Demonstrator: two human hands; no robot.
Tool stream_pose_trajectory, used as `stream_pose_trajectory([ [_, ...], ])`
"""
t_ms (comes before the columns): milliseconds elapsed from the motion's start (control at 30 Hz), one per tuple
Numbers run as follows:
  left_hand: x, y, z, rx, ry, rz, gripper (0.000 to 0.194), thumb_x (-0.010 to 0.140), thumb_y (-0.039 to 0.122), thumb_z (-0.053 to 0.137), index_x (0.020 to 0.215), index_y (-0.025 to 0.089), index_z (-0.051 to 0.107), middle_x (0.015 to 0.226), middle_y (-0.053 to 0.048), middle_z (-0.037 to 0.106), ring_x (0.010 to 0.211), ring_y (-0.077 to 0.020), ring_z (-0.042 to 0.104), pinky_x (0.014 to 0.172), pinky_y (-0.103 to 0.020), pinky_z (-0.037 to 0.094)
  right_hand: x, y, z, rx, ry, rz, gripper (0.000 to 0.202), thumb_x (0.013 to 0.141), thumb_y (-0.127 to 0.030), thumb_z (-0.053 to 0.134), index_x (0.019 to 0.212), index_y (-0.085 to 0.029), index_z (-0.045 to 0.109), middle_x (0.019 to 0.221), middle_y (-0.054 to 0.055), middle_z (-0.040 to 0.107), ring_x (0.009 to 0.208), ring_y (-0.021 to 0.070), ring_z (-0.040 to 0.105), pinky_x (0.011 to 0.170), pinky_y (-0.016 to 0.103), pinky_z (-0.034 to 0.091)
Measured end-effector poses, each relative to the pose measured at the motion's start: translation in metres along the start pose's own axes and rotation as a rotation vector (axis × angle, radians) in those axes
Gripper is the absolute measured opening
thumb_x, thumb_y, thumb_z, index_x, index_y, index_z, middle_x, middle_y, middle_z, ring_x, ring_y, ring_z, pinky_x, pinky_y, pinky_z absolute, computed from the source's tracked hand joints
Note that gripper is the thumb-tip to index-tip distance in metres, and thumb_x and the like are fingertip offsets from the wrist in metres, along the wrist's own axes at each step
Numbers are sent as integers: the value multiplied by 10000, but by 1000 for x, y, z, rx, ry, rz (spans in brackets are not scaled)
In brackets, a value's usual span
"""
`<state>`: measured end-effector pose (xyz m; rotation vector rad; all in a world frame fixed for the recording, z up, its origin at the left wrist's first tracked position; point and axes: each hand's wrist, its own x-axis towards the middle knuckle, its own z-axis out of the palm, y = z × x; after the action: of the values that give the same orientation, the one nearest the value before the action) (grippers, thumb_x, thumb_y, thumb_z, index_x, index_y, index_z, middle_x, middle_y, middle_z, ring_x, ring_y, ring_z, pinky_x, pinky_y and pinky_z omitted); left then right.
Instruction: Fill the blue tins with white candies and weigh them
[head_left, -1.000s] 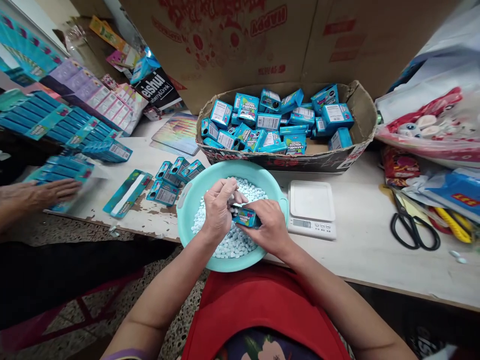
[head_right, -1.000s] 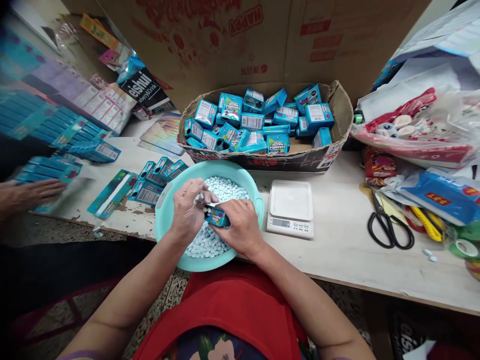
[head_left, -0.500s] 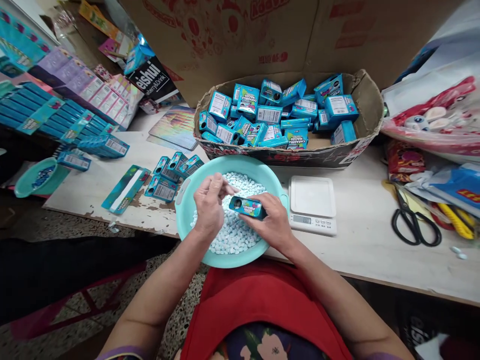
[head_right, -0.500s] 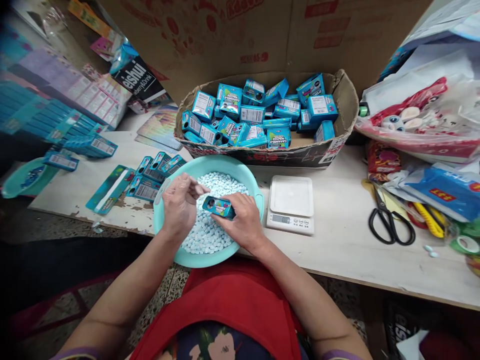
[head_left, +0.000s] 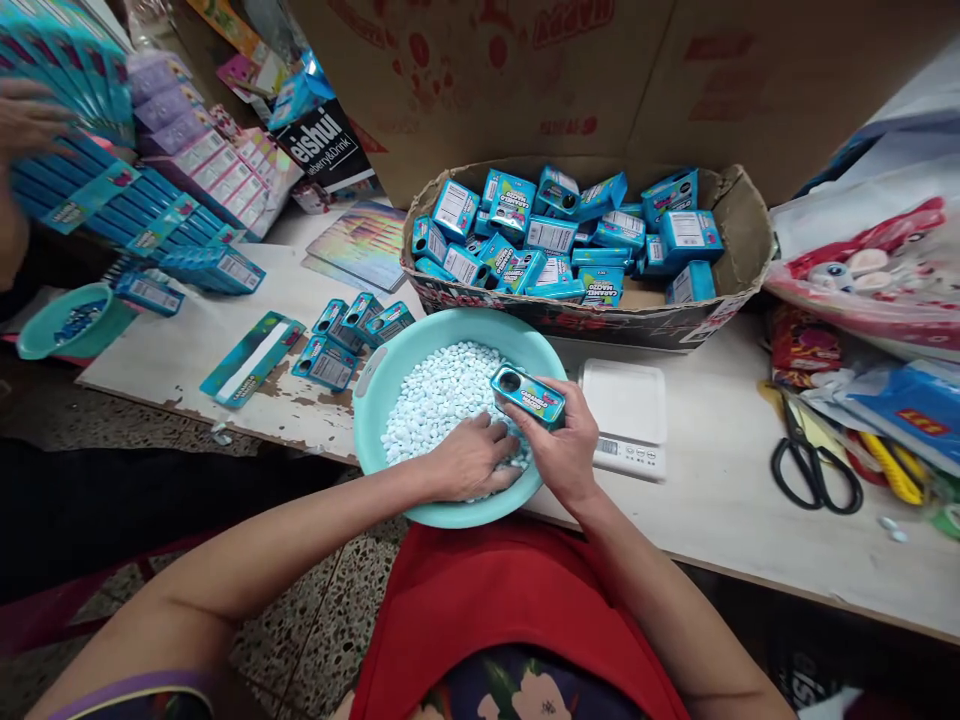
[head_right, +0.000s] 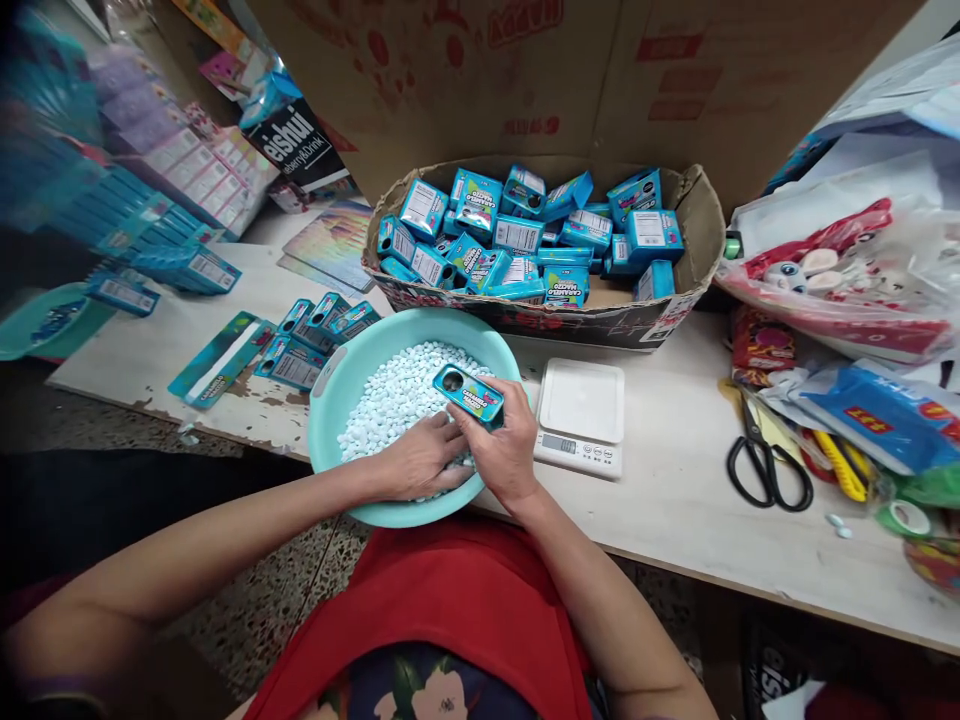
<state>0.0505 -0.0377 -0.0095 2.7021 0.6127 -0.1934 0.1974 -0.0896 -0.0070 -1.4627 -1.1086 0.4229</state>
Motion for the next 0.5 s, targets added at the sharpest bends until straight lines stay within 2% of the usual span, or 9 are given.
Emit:
stream_pose_trajectory([
  [133, -16, -11, 2, 143, -44, -66, 341, 929, 413, 396, 952, 158, 621, 911, -132, 637, 822, -257, 587, 709, -383, 485, 1, -1, 0, -15, -27, -36, 325, 771, -381, 732, 1035, -237, 610, 967, 28, 639, 898, 192, 620, 823, 344, 504],
  [167, -19, -16, 1, 115, -8, -116, 307, 921, 384, 411, 920, 159, 620, 886, -123, 637, 794, -246, 590, 670, -360, 480, 2, -1, 0, -21, -26, -43, 325, 770, -381, 735, 1035, -238, 610, 964, 27, 640, 895, 192, 623, 819, 342, 505],
  [233, -23, -26, -5, -52, 150, -244, 241, 892, 344, 457, 834, 165, 608, 825, -89, 634, 750, -214, 590, 634, -321, 469, 2, -2, 0, -32, -22, -60, 327, 767, -379, 741, 1033, -238, 613, 959, 27, 643, 890, 192, 627, 811, 339, 506],
  [300, -26, -33, -17, -386, 380, -401, 229, 862, 358, 510, 742, 173, 575, 713, -35, 599, 646, -157, 562, 578, -272, 450, 3, -2, 1, -47, -33, -78, 328, 769, -379, 741, 1037, -238, 614, 959, 29, 648, 892, 196, 631, 810, 341, 507],
  [367, -24, -33, -34, -834, 615, -526, 262, 832, 400, 559, 691, 180, 536, 613, 13, 530, 504, -99, 482, 455, -218, 378, 4, -1, 1, -65, -68, -99, 329, 770, -378, 741, 1039, -238, 615, 963, 34, 655, 902, 204, 635, 812, 345, 504],
  [433, -18, -28, -51, -1267, 820, -552, 269, 793, 414, 613, 695, 184, 515, 597, 33, 498, 430, -67, 419, 361, -192, 277, 4, 0, 2, -98, -128, -125, 327, 768, -376, 741, 1038, -240, 615, 965, 38, 665, 915, 217, 637, 817, 355, 498],
  [500, -6, -19, -63, -1579, 995, -478, 257, 738, 385, 674, 728, 186, 511, 661, 25, 538, 457, -63, 464, 344, -177, 269, 4, 1, 3, -143, -198, -148, 328, 764, -384, 744, 1028, -238, 617, 964, 45, 675, 927, 233, 637, 820, 366, 489],
])
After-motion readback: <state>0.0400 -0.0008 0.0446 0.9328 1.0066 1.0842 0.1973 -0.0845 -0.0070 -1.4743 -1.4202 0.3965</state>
